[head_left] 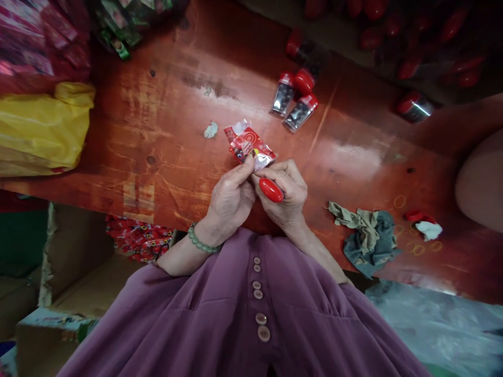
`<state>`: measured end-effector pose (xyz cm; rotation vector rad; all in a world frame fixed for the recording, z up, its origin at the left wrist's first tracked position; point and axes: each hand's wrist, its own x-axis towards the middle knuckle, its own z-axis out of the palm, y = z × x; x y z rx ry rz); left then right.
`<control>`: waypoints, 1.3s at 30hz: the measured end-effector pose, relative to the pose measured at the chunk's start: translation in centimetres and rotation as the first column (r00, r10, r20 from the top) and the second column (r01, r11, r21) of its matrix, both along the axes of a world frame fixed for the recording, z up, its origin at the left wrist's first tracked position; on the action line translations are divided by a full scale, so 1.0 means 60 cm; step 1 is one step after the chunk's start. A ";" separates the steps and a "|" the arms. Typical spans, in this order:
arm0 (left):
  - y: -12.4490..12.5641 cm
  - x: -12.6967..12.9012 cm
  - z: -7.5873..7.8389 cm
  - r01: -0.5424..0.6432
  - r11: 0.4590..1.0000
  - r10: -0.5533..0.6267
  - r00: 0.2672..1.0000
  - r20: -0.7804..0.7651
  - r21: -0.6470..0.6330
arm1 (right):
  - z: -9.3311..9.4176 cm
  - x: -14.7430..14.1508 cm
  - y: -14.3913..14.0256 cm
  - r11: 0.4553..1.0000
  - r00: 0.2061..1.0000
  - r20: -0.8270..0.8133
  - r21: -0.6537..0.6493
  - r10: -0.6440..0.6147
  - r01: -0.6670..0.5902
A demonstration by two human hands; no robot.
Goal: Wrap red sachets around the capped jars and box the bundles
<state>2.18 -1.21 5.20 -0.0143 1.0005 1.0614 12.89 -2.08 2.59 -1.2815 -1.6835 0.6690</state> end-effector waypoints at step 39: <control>-0.061 -0.095 -0.003 0.573 0.741 0.380 0.073 -0.922 0.351 | 0.039 0.029 0.010 0.895 0.926 -0.365 -0.440 -0.098 -0.079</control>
